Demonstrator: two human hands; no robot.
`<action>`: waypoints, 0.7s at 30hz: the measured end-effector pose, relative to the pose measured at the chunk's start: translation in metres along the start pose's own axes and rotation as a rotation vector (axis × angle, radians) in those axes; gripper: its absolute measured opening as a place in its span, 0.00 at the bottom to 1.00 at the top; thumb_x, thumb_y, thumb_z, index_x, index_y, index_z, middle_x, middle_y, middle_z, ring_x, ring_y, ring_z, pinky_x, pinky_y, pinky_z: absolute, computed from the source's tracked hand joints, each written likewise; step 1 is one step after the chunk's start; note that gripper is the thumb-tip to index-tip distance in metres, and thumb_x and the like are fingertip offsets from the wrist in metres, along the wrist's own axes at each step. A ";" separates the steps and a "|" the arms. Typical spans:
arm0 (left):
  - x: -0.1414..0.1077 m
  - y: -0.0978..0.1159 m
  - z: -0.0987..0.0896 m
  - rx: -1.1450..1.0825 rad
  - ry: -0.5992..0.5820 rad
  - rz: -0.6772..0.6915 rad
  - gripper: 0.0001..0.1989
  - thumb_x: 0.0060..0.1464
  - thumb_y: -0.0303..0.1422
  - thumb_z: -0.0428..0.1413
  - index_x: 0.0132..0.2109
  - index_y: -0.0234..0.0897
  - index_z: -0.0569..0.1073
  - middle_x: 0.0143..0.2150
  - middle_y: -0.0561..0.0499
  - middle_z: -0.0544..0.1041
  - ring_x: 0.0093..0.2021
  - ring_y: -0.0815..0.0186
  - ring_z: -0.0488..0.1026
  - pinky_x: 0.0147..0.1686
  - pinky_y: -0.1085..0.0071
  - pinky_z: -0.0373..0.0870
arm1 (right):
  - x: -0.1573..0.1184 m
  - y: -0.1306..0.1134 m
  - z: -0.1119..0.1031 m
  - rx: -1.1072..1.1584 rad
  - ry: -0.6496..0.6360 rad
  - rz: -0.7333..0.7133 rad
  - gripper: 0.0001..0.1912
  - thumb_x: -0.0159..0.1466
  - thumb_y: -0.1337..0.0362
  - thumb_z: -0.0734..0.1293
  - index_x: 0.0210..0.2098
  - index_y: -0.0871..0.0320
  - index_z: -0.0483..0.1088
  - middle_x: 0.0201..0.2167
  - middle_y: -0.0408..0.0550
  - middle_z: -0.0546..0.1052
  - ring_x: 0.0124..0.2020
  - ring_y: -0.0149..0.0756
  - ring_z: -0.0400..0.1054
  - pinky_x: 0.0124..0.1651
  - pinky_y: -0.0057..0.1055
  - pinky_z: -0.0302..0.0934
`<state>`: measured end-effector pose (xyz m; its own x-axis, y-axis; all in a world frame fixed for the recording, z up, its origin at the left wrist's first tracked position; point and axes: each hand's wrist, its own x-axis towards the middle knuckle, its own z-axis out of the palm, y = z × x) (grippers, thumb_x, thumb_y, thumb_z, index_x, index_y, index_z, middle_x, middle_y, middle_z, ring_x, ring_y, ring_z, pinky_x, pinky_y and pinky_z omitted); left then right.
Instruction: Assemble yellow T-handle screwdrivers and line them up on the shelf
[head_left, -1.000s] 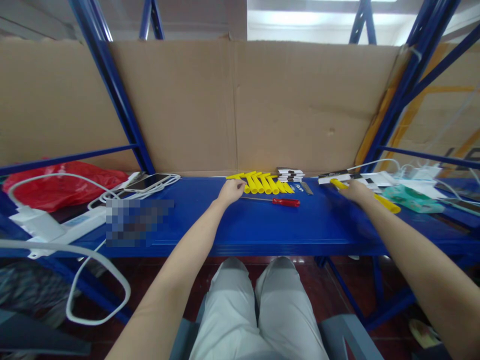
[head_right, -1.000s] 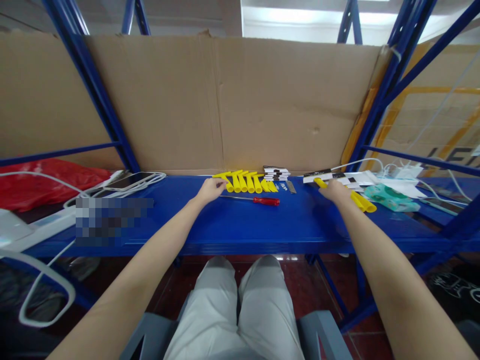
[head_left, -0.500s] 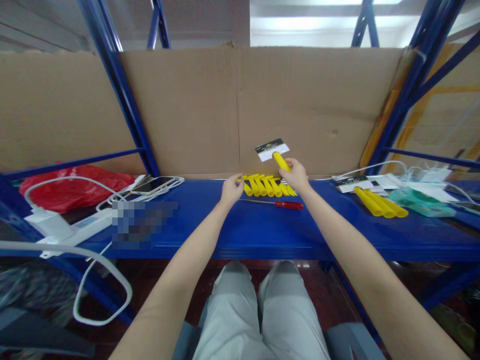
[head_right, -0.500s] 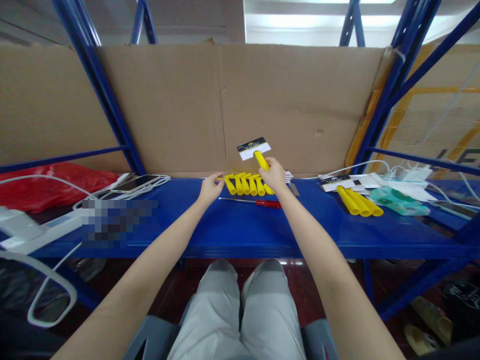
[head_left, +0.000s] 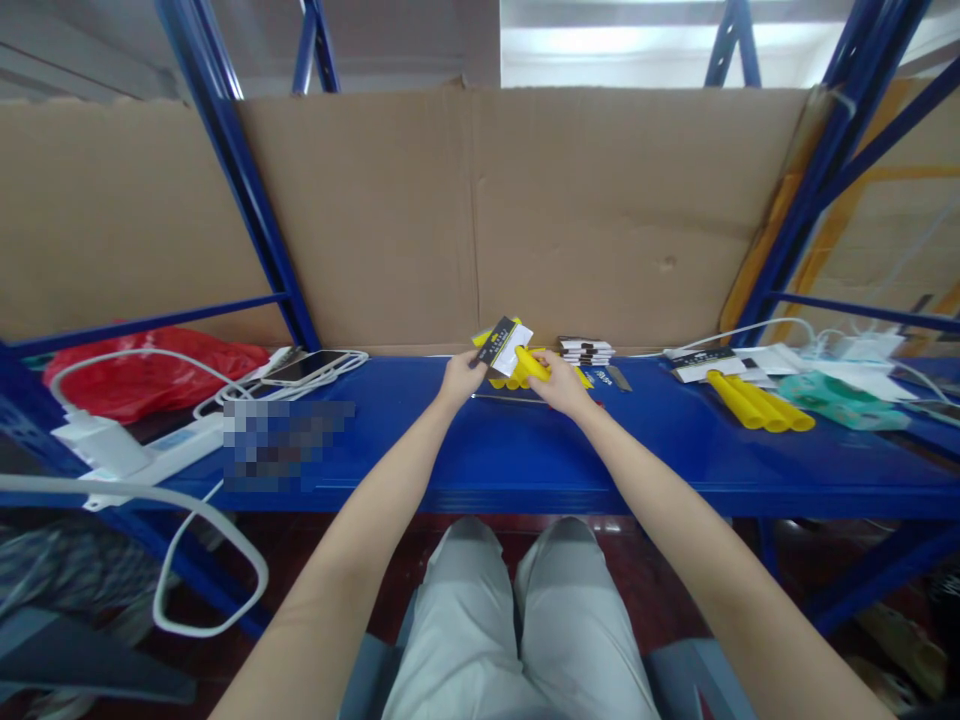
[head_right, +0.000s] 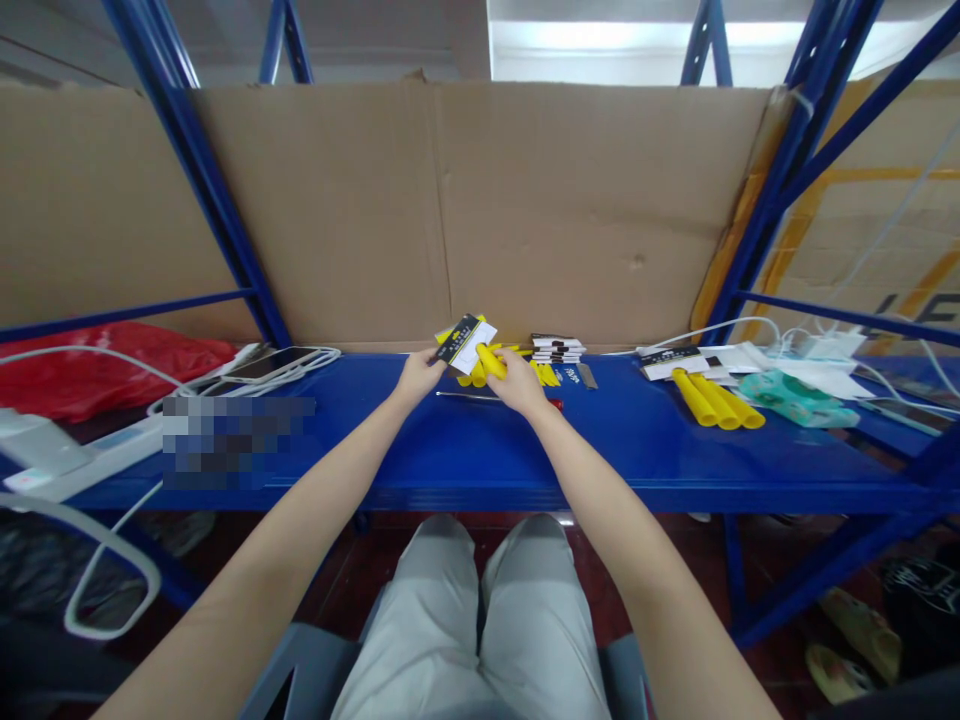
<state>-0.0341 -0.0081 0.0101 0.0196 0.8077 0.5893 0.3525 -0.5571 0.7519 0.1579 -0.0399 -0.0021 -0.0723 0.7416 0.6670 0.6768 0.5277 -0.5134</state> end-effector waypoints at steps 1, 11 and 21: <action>0.000 0.001 0.001 -0.053 -0.026 -0.016 0.09 0.45 0.27 0.55 0.34 0.31 0.79 0.33 0.47 0.81 0.38 0.58 0.77 0.44 0.63 0.70 | 0.000 0.001 0.000 0.007 0.009 0.002 0.20 0.53 0.64 0.66 0.46 0.55 0.69 0.43 0.50 0.77 0.44 0.42 0.71 0.48 0.40 0.63; -0.018 0.027 0.013 -0.424 -0.390 -0.018 0.19 0.46 0.36 0.60 0.47 0.35 0.77 0.48 0.45 0.79 0.52 0.54 0.72 0.54 0.61 0.64 | -0.004 -0.006 0.003 0.013 0.015 0.063 0.31 0.53 0.63 0.65 0.57 0.58 0.59 0.44 0.55 0.75 0.44 0.46 0.71 0.47 0.43 0.64; -0.016 0.022 0.020 -0.455 -0.348 -0.024 0.21 0.48 0.40 0.57 0.48 0.34 0.75 0.51 0.46 0.77 0.55 0.54 0.69 0.56 0.62 0.62 | -0.006 -0.014 0.009 0.244 -0.016 0.039 0.32 0.54 0.61 0.66 0.58 0.57 0.59 0.45 0.53 0.73 0.44 0.44 0.69 0.48 0.44 0.64</action>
<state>-0.0081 -0.0296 0.0118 0.3508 0.7941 0.4964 -0.0797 -0.5028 0.8607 0.1422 -0.0486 -0.0038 -0.0625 0.7691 0.6361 0.4826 0.5811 -0.6553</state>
